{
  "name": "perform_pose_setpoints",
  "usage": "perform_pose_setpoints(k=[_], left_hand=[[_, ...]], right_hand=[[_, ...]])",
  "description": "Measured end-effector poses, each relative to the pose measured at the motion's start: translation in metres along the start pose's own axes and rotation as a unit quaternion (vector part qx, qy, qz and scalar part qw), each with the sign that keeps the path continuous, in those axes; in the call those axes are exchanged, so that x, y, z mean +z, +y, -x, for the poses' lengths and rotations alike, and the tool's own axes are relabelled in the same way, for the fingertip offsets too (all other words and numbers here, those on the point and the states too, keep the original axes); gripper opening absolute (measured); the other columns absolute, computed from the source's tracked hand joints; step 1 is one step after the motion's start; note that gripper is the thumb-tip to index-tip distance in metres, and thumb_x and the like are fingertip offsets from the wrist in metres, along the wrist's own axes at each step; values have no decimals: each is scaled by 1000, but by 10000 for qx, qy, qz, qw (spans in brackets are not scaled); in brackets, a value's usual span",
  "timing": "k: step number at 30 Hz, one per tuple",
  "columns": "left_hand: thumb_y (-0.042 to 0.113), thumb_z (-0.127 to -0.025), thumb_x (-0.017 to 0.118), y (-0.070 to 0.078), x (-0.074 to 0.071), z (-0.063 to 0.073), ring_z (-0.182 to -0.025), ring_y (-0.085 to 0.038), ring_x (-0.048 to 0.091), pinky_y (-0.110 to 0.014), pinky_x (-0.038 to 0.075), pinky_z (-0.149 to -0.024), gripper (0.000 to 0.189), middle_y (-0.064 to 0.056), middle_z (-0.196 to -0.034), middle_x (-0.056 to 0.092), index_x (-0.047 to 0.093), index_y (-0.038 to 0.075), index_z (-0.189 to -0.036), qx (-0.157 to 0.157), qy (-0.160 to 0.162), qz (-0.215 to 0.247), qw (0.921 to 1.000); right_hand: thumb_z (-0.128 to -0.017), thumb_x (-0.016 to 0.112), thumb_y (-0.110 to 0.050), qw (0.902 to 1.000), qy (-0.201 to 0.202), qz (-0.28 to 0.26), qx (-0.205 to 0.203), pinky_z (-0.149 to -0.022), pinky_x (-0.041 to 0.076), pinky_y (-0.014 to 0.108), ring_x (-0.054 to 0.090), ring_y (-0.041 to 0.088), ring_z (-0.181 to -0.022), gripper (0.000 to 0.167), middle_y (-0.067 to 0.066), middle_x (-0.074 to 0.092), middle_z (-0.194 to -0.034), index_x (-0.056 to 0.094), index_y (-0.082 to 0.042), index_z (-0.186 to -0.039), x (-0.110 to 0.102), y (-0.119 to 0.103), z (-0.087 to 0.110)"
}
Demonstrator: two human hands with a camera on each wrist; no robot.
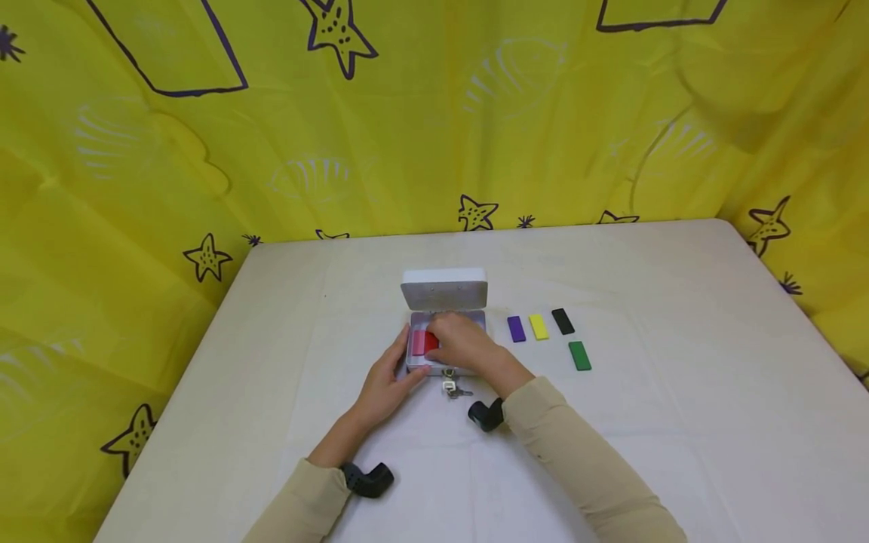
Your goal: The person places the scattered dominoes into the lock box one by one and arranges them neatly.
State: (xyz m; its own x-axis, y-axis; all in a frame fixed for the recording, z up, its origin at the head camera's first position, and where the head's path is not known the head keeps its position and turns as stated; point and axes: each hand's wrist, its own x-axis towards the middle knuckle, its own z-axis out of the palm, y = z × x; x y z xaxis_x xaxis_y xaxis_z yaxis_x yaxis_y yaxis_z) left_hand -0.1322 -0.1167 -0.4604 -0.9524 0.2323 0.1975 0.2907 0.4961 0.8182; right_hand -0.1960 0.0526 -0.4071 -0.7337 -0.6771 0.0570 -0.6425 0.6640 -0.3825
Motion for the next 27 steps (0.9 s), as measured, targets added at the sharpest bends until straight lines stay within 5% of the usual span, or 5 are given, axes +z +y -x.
perform_pose_setpoints(k=[27], left_hand=[[33, -86, 64, 0, 0, 0, -133, -18, 26, -38, 25, -106, 79, -6, -148, 26, 21, 6, -146, 46, 3, -21, 10000]], right_hand=[[-74, 78, -17, 9999, 96, 66, -104, -60, 41, 23, 46, 14, -68, 24, 1, 57, -79, 66, -3, -89, 2, 0, -1]])
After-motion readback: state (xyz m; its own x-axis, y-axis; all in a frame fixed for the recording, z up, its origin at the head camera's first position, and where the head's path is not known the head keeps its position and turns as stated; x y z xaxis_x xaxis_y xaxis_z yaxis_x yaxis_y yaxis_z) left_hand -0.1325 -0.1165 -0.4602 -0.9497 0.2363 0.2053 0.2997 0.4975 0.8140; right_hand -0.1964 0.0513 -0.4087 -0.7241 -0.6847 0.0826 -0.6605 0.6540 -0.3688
